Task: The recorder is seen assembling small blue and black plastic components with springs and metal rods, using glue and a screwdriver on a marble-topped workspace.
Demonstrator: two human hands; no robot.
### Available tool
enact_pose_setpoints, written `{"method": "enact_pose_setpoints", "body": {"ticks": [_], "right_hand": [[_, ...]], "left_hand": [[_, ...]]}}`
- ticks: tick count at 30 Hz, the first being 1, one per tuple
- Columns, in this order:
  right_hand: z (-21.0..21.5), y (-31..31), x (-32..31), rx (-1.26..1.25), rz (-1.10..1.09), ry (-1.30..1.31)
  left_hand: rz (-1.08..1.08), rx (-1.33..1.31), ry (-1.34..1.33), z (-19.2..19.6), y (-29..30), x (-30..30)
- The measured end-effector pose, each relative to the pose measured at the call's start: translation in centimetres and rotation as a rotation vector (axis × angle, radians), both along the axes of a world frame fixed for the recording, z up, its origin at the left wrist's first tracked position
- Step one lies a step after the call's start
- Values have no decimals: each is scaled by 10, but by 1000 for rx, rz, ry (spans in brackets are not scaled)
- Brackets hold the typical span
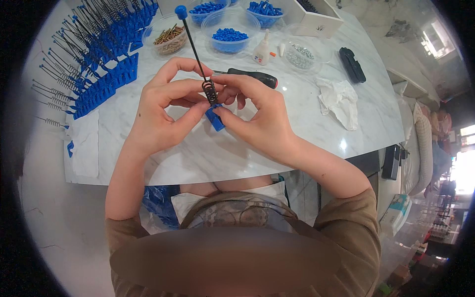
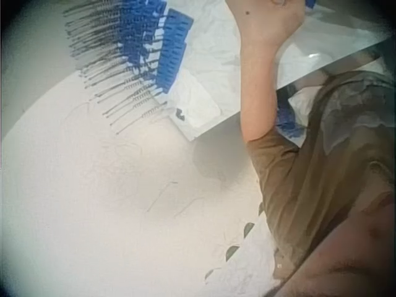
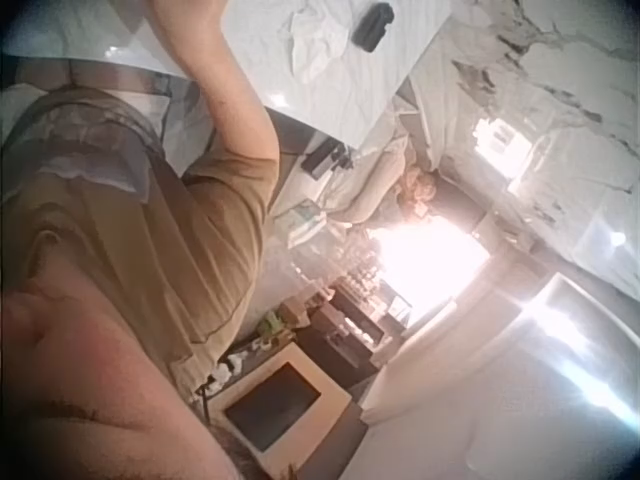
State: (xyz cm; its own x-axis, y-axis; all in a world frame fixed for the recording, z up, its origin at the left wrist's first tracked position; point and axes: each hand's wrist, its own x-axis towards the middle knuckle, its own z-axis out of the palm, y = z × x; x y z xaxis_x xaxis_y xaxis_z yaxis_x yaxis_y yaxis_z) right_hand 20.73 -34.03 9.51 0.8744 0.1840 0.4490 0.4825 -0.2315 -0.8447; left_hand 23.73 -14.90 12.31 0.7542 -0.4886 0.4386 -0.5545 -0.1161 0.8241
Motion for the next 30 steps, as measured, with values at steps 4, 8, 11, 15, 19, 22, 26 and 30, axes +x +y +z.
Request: {"method": "enact_pose_setpoints", "body": {"ticks": [4, 8, 11, 15, 19, 22, 26, 30], "right_hand": [[0, 5, -2, -27, -44, -58], [-2, 5, -1, -84, -74, -148], [-2, 4, 0, -77, -58, -155], [-3, 3, -1, -65, -54, -189], [-3, 4, 1, -31, -73, -158], [-1, 4, 2, -2, -63, -127], [-5, -3, 7, 5, -44, -96], [-1, -6, 7, 34, -46, 20]], "left_hand": [[-7, -5, -8, -1, 1, 1], [-2, 10, -12, -1, 0, 2], [-2, -4, 2, -2, 0, 3], [-17, -5, 27, -4, 1, 4], [14, -37, 94, -2, 0, 2], [52, -70, 108, -5, 1, 4], [139, 215, 20, -6, -3, 1], [187, 397, 1, -30, -14, -3]]}}
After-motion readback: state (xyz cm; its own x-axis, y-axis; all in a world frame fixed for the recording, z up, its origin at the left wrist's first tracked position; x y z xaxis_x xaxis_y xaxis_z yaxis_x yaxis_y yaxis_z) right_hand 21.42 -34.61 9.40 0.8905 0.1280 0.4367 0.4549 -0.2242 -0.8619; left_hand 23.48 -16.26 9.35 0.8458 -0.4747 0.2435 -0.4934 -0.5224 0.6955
